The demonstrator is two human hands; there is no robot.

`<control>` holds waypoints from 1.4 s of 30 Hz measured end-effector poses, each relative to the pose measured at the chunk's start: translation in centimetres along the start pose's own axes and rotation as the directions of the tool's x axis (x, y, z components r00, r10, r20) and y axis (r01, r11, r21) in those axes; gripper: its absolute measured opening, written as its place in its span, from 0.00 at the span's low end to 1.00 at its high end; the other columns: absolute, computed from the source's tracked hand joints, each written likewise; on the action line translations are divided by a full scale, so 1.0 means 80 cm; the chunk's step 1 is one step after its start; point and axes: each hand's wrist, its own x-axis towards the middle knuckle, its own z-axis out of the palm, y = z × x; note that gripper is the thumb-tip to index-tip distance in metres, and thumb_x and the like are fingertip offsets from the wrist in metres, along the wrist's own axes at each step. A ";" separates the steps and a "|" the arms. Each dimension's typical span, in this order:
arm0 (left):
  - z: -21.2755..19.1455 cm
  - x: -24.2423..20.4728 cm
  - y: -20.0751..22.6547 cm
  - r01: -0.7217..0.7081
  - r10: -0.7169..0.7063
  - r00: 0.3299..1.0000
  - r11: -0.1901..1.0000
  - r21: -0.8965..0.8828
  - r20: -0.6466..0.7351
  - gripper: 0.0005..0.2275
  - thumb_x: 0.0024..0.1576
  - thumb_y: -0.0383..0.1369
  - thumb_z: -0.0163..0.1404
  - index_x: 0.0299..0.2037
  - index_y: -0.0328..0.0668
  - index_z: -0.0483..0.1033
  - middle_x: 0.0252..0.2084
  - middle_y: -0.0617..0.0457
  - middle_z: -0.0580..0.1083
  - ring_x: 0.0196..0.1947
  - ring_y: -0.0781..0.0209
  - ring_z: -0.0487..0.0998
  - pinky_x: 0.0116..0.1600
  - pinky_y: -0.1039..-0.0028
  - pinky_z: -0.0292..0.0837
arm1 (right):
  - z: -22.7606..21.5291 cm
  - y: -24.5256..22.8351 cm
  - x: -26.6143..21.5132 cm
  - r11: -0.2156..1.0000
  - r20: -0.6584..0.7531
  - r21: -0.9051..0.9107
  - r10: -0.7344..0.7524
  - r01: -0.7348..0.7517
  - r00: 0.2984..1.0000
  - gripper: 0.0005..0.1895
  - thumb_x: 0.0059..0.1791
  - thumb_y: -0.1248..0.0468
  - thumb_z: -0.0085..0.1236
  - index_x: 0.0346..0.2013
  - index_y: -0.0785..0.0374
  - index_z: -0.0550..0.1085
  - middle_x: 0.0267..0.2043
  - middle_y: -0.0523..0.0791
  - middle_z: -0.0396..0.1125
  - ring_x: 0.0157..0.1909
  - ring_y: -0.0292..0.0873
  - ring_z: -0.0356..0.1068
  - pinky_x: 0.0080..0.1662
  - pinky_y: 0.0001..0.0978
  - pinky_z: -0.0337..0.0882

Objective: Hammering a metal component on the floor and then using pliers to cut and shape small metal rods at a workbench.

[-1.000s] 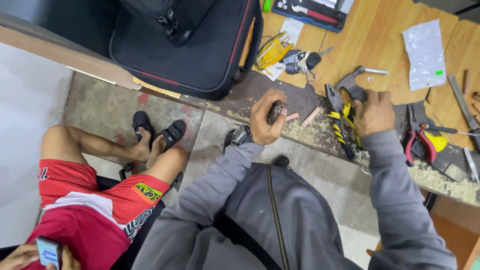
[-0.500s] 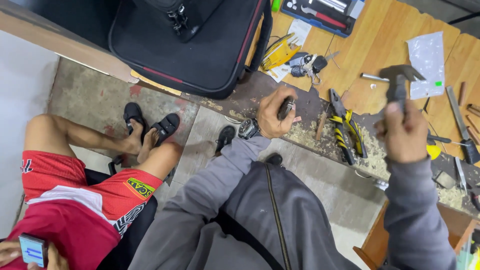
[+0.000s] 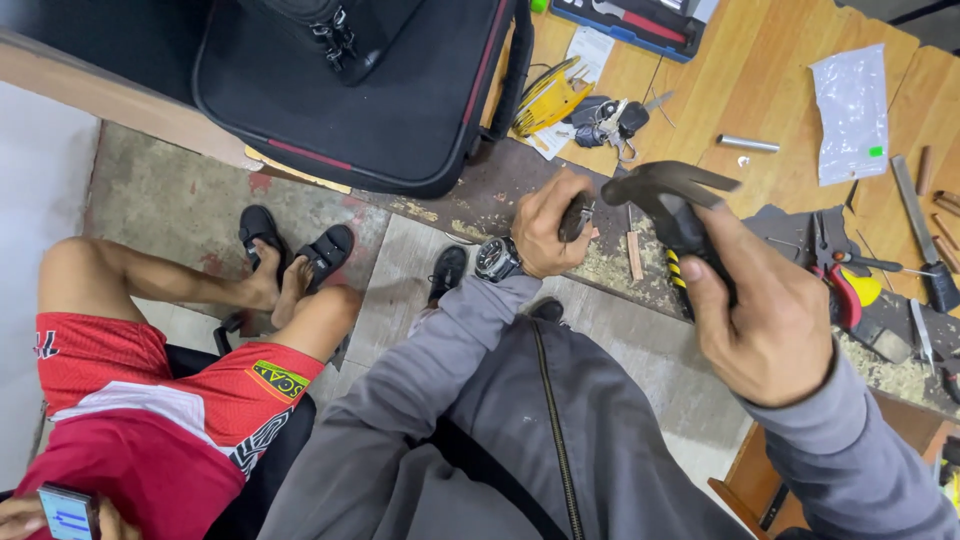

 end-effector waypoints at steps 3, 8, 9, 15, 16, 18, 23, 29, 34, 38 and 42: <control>0.001 0.002 0.001 -0.027 0.026 0.999 0.999 0.024 0.021 0.12 0.53 0.29 0.49 0.46 0.43 0.66 0.33 0.50 0.65 0.24 0.52 0.64 0.28 0.63 0.64 | 0.001 0.001 -0.009 1.000 -0.029 0.021 -0.017 0.017 0.999 0.19 0.58 0.71 0.46 0.62 0.82 0.69 0.49 0.64 0.72 0.37 0.58 0.72 0.44 0.44 0.71; 0.014 -0.011 -0.013 -0.039 0.040 0.999 0.999 0.034 -0.028 0.13 0.52 0.24 0.45 0.48 0.42 0.66 0.30 0.51 0.63 0.21 0.57 0.63 0.24 0.65 0.64 | 0.039 0.020 -0.027 0.992 -0.058 -0.121 -0.041 0.033 0.997 0.24 0.58 0.65 0.51 0.68 0.74 0.69 0.39 0.58 0.71 0.32 0.57 0.70 0.36 0.48 0.70; 0.010 -0.008 -0.008 -0.039 0.040 0.999 0.999 0.032 -0.026 0.13 0.52 0.24 0.45 0.48 0.42 0.66 0.30 0.51 0.63 0.21 0.57 0.63 0.24 0.65 0.64 | 0.030 0.012 -0.025 0.992 -0.059 -0.122 -0.039 0.031 0.998 0.24 0.58 0.65 0.51 0.68 0.74 0.69 0.39 0.58 0.71 0.32 0.57 0.70 0.36 0.48 0.70; 0.005 -0.002 -0.006 -0.075 0.076 0.997 0.996 0.042 -0.017 0.12 0.54 0.29 0.45 0.48 0.42 0.66 0.31 0.50 0.64 0.21 0.55 0.63 0.26 0.64 0.62 | 0.016 0.001 -0.008 0.994 -0.099 0.024 -0.107 0.110 0.989 0.13 0.57 0.69 0.42 0.49 0.80 0.70 0.44 0.62 0.69 0.44 0.61 0.72 0.50 0.45 0.71; 0.005 -0.004 -0.004 -0.060 0.061 0.998 0.998 0.024 -0.024 0.12 0.53 0.26 0.44 0.47 0.42 0.66 0.31 0.49 0.64 0.21 0.56 0.61 0.26 0.64 0.60 | 0.017 0.007 -0.008 0.993 -0.096 -0.035 -0.114 0.111 0.989 0.16 0.58 0.70 0.46 0.57 0.81 0.69 0.46 0.64 0.71 0.41 0.61 0.73 0.48 0.47 0.73; 0.003 -0.002 -0.002 -0.047 0.048 0.998 0.999 0.009 -0.030 0.13 0.51 0.24 0.43 0.47 0.42 0.66 0.30 0.49 0.64 0.21 0.56 0.60 0.26 0.64 0.58 | 0.019 0.016 -0.017 0.989 -0.094 -0.092 -0.123 0.114 0.988 0.21 0.58 0.70 0.50 0.64 0.81 0.69 0.48 0.66 0.73 0.39 0.61 0.74 0.46 0.49 0.75; 0.008 -0.003 -0.002 -0.071 0.072 0.995 0.997 0.022 -0.065 0.13 0.52 0.22 0.43 0.48 0.42 0.67 0.29 0.50 0.63 0.19 0.54 0.61 0.25 0.63 0.60 | 0.043 0.022 -0.024 0.986 -0.060 -0.156 -0.061 0.051 0.996 0.20 0.58 0.65 0.51 0.62 0.76 0.72 0.33 0.56 0.71 0.26 0.51 0.68 0.29 0.46 0.69; 0.003 -0.005 -0.001 -0.078 0.079 0.997 0.997 0.017 -0.025 0.10 0.61 0.37 0.44 0.47 0.43 0.67 0.31 0.51 0.63 0.21 0.56 0.62 0.26 0.65 0.60 | 0.030 0.022 -0.048 0.995 -0.156 -0.051 -0.088 0.081 0.984 0.17 0.54 0.69 0.52 0.53 0.81 0.71 0.47 0.65 0.71 0.45 0.64 0.74 0.48 0.50 0.74; -0.001 -0.006 -0.002 -0.091 0.091 0.996 0.996 -0.002 0.000 0.10 0.60 0.36 0.42 0.47 0.42 0.66 0.32 0.49 0.66 0.23 0.55 0.65 0.28 0.64 0.62 | 0.015 0.010 -0.043 0.990 -0.242 -0.103 -0.121 0.099 0.963 0.21 0.58 0.68 0.49 0.61 0.86 0.70 0.44 0.67 0.73 0.38 0.62 0.74 0.45 0.51 0.74; 0.014 -0.012 -0.007 -0.078 0.078 0.996 0.997 0.001 -0.053 0.13 0.51 0.24 0.43 0.46 0.42 0.67 0.30 0.50 0.65 0.23 0.55 0.67 0.27 0.64 0.66 | 0.042 0.019 -0.035 0.979 -0.052 -0.197 -0.056 0.045 0.997 0.23 0.58 0.63 0.50 0.65 0.72 0.70 0.33 0.56 0.69 0.25 0.52 0.66 0.27 0.47 0.67; -0.003 0.001 0.006 -0.094 0.094 0.995 0.996 -0.012 0.031 0.09 0.56 0.29 0.45 0.46 0.41 0.66 0.33 0.47 0.65 0.25 0.50 0.66 0.30 0.62 0.64 | 0.006 0.004 -0.039 0.997 -0.161 -0.058 -0.057 0.048 0.985 0.19 0.56 0.72 0.50 0.58 0.87 0.71 0.51 0.69 0.72 0.45 0.63 0.75 0.51 0.47 0.74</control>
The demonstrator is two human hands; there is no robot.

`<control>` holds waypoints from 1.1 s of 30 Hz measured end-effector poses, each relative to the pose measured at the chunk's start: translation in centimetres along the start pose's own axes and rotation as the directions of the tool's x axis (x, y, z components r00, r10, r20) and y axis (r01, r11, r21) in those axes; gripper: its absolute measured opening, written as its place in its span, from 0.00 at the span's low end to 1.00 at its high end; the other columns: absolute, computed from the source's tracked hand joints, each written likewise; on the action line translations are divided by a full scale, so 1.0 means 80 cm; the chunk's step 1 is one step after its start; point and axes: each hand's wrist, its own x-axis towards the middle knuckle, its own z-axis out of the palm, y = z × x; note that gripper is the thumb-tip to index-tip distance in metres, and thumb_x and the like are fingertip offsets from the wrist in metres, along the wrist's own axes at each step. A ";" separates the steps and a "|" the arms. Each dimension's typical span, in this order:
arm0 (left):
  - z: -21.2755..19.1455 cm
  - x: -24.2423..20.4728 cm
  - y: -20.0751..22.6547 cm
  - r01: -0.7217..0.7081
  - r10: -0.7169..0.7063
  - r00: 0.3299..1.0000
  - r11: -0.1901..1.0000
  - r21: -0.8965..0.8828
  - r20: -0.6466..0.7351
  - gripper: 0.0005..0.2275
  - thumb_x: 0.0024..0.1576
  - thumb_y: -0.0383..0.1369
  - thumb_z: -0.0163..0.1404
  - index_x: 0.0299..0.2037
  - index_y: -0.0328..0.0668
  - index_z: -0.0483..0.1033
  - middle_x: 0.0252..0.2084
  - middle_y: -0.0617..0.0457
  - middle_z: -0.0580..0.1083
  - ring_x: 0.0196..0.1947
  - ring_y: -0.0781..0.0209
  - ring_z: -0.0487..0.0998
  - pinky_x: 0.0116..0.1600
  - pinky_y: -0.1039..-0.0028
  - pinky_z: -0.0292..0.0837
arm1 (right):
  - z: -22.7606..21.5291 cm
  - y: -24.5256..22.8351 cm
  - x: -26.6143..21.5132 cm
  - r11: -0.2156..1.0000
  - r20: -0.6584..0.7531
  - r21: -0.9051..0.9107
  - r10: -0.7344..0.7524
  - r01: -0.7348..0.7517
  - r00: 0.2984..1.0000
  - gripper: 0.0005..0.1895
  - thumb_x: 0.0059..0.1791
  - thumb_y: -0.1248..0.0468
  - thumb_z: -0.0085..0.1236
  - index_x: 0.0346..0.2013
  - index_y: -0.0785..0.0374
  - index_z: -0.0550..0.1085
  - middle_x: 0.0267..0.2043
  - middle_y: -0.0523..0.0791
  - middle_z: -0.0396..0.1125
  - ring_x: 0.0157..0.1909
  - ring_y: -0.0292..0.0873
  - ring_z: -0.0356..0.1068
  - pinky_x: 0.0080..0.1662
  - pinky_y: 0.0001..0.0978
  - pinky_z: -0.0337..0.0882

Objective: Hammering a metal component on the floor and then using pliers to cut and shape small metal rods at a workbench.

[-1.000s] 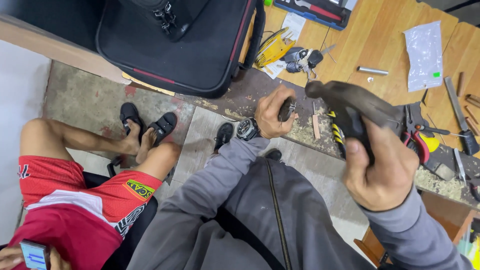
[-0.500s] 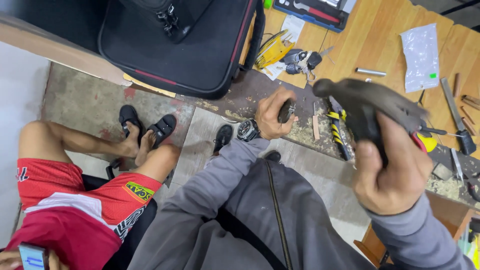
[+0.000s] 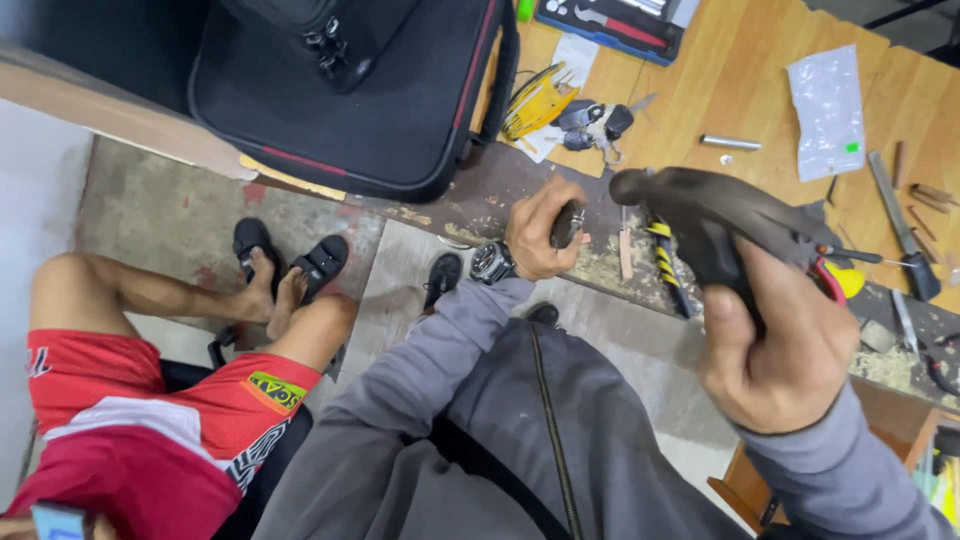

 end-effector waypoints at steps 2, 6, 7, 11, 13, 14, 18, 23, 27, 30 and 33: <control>0.002 -0.003 0.000 0.013 -0.013 1.000 1.000 0.005 -0.012 0.16 0.66 0.48 0.41 0.46 0.43 0.66 0.32 0.49 0.65 0.24 0.53 0.66 0.29 0.63 0.62 | 0.020 0.021 -0.025 0.999 -0.079 -0.023 -0.042 0.040 0.996 0.15 0.53 0.69 0.55 0.48 0.84 0.74 0.36 0.62 0.70 0.33 0.61 0.71 0.37 0.50 0.70; -0.002 -0.010 -0.008 0.034 -0.034 0.999 0.999 0.017 -0.003 0.12 0.56 0.28 0.45 0.51 0.42 0.66 0.37 0.45 0.67 0.25 0.44 0.65 0.32 0.58 0.62 | 0.007 -0.009 0.024 0.998 0.108 -0.054 -0.038 0.044 0.993 0.20 0.58 0.68 0.50 0.62 0.78 0.71 0.56 0.63 0.73 0.47 0.59 0.77 0.50 0.44 0.75; -0.006 -0.007 -0.005 0.018 -0.018 1.000 1.000 0.005 0.013 0.11 0.61 0.37 0.43 0.49 0.41 0.66 0.36 0.45 0.67 0.26 0.47 0.66 0.32 0.59 0.63 | 0.003 -0.011 0.018 0.999 0.006 -0.009 -0.042 0.042 0.999 0.21 0.59 0.68 0.47 0.62 0.83 0.70 0.52 0.64 0.73 0.44 0.59 0.76 0.50 0.46 0.75; 0.008 -0.010 -0.010 0.003 -0.002 0.999 1.000 0.017 -0.045 0.13 0.63 0.41 0.43 0.49 0.40 0.67 0.31 0.47 0.64 0.24 0.51 0.65 0.29 0.62 0.63 | 0.028 0.007 0.018 0.999 0.102 -0.043 -0.023 0.028 0.995 0.21 0.58 0.68 0.50 0.65 0.75 0.70 0.41 0.58 0.74 0.32 0.54 0.72 0.38 0.45 0.73; 0.008 -0.001 -0.007 -0.004 0.004 0.999 1.000 0.000 -0.032 0.11 0.63 0.39 0.44 0.48 0.40 0.67 0.32 0.47 0.65 0.24 0.51 0.64 0.30 0.62 0.63 | -0.001 0.001 0.025 1.000 0.060 -0.015 -0.014 0.015 0.998 0.20 0.58 0.70 0.49 0.63 0.80 0.70 0.48 0.64 0.73 0.37 0.58 0.74 0.43 0.46 0.73; 0.007 -0.001 -0.004 -0.001 0.001 1.000 1.000 -0.023 -0.012 0.10 0.62 0.37 0.44 0.47 0.41 0.66 0.33 0.47 0.65 0.24 0.52 0.64 0.31 0.61 0.62 | -0.014 -0.005 0.026 1.000 0.023 0.015 0.009 -0.009 1.000 0.20 0.58 0.72 0.49 0.61 0.86 0.70 0.55 0.69 0.72 0.43 0.62 0.76 0.47 0.47 0.74; 0.002 -0.002 -0.004 -0.008 0.008 1.000 1.000 -0.009 -0.014 0.19 0.66 0.50 0.41 0.48 0.41 0.67 0.32 0.48 0.64 0.23 0.55 0.63 0.29 0.63 0.59 | -0.003 -0.008 0.030 0.997 0.008 0.076 0.023 -0.024 1.000 0.22 0.56 0.69 0.44 0.59 0.86 0.70 0.54 0.68 0.71 0.54 0.64 0.75 0.59 0.48 0.72; 0.002 -0.003 -0.004 -0.007 0.007 1.000 1.000 -0.017 0.003 0.12 0.64 0.41 0.44 0.47 0.41 0.66 0.33 0.48 0.65 0.25 0.54 0.63 0.30 0.64 0.60 | -0.013 0.005 0.010 0.999 -0.128 -0.031 0.030 -0.035 0.991 0.25 0.62 0.66 0.47 0.66 0.88 0.69 0.50 0.69 0.73 0.31 0.55 0.67 0.38 0.46 0.67; 0.008 -0.006 -0.008 -0.021 0.021 0.999 1.000 -0.007 -0.031 0.15 0.64 0.44 0.44 0.50 0.39 0.67 0.32 0.47 0.65 0.26 0.52 0.66 0.30 0.62 0.64 | 0.005 0.003 0.032 0.998 0.148 -0.058 0.033 -0.025 0.988 0.23 0.58 0.64 0.49 0.66 0.70 0.70 0.52 0.60 0.75 0.37 0.56 0.76 0.42 0.46 0.75; 0.005 -0.002 -0.005 -0.018 0.018 1.000 1.000 -0.009 -0.011 0.15 0.66 0.46 0.42 0.46 0.41 0.67 0.32 0.48 0.65 0.24 0.54 0.62 0.29 0.63 0.59 | -0.011 0.003 0.028 0.995 0.090 0.042 0.086 -0.090 0.992 0.21 0.58 0.72 0.46 0.65 0.78 0.69 0.62 0.61 0.71 0.50 0.57 0.76 0.55 0.43 0.72; 0.005 -0.004 -0.006 -0.004 0.004 1.000 1.000 -0.012 0.005 0.16 0.66 0.48 0.41 0.46 0.41 0.66 0.31 0.49 0.63 0.24 0.56 0.60 0.29 0.64 0.57 | 0.005 0.017 0.015 0.998 -0.084 0.042 0.046 -0.043 0.995 0.23 0.58 0.70 0.49 0.64 0.88 0.68 0.49 0.67 0.73 0.38 0.57 0.73 0.41 0.47 0.72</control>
